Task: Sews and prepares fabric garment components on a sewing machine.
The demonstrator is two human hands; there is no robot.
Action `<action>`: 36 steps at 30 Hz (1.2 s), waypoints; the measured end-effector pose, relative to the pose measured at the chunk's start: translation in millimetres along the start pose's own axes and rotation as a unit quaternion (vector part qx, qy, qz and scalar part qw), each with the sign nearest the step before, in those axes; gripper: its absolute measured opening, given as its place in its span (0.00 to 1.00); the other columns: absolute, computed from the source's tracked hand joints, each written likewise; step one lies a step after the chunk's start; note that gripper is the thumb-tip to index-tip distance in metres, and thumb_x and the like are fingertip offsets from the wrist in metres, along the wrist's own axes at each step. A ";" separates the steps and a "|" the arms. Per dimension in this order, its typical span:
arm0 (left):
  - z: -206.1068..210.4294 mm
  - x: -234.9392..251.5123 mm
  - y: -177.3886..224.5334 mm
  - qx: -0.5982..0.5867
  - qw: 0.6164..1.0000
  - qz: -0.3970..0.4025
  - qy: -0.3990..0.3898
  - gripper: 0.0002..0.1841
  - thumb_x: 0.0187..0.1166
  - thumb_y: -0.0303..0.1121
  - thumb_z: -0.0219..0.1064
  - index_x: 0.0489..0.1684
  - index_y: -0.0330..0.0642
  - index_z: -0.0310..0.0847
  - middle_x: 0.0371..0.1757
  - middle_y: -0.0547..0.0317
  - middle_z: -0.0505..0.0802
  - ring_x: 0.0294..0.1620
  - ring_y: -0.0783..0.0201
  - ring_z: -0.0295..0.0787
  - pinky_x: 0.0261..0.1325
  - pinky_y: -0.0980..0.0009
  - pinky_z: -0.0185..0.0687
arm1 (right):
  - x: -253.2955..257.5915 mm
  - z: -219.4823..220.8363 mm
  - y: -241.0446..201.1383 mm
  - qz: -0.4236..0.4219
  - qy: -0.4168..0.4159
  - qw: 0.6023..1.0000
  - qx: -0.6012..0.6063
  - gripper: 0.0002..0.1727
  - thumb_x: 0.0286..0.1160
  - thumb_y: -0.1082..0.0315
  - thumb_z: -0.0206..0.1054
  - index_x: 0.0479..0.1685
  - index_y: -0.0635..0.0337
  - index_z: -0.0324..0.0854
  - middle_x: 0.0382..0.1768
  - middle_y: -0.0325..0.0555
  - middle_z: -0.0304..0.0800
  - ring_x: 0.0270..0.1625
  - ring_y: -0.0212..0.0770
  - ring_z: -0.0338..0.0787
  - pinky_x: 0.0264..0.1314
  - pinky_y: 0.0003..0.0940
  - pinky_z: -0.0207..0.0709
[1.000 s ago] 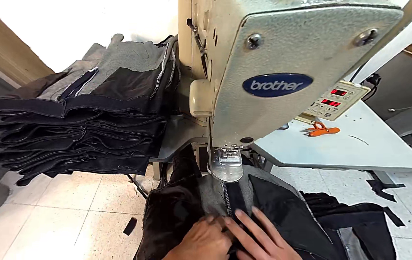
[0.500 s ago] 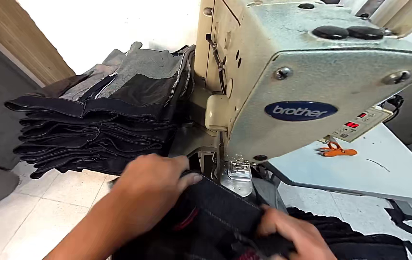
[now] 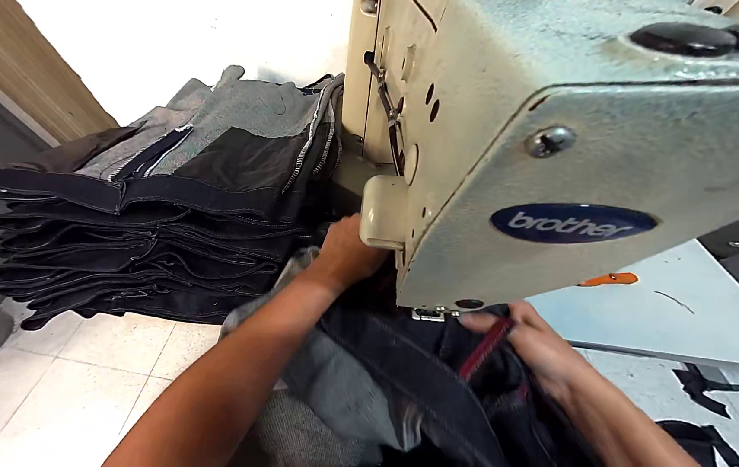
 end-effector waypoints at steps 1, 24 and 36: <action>6.6 9.3 -6.2 0.006 0.999 0.021 0.025 0.18 0.69 0.48 0.72 0.38 0.40 0.89 0.29 0.47 0.92 0.31 0.46 0.92 0.32 0.42 0.84 | 5.4 2.2 -9.6 0.007 0.001 1.000 -0.020 0.12 0.62 0.74 0.71 0.45 0.52 0.85 0.33 0.32 0.94 0.36 0.26 0.92 0.42 0.24 0.87; 67.0 -164.8 43.9 -0.049 0.841 -0.317 -0.436 0.25 0.93 0.41 0.50 0.76 0.30 0.76 0.76 0.33 0.83 0.80 0.38 0.77 0.81 0.42 0.66 | 11.8 14.6 -30.2 -0.069 -0.032 0.995 -0.061 0.20 0.58 0.79 0.78 0.51 0.54 0.87 0.40 0.37 0.95 0.43 0.29 0.94 0.47 0.29 0.89; 51.0 -153.3 27.7 -0.170 0.869 -0.301 -0.353 0.25 0.87 0.39 0.59 0.73 0.27 0.78 0.75 0.35 0.84 0.80 0.50 0.77 0.85 0.58 0.64 | 10.2 16.5 -29.1 -0.075 -0.032 0.996 -0.039 0.18 0.58 0.78 0.76 0.49 0.54 0.87 0.37 0.34 0.95 0.42 0.27 0.94 0.48 0.26 0.89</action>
Point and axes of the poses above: each hand's wrist, its own x-axis towards the middle knuckle, its own z-axis out of the palm, y = z × x, the point moved 8 cm from there along x, towards the middle knuckle
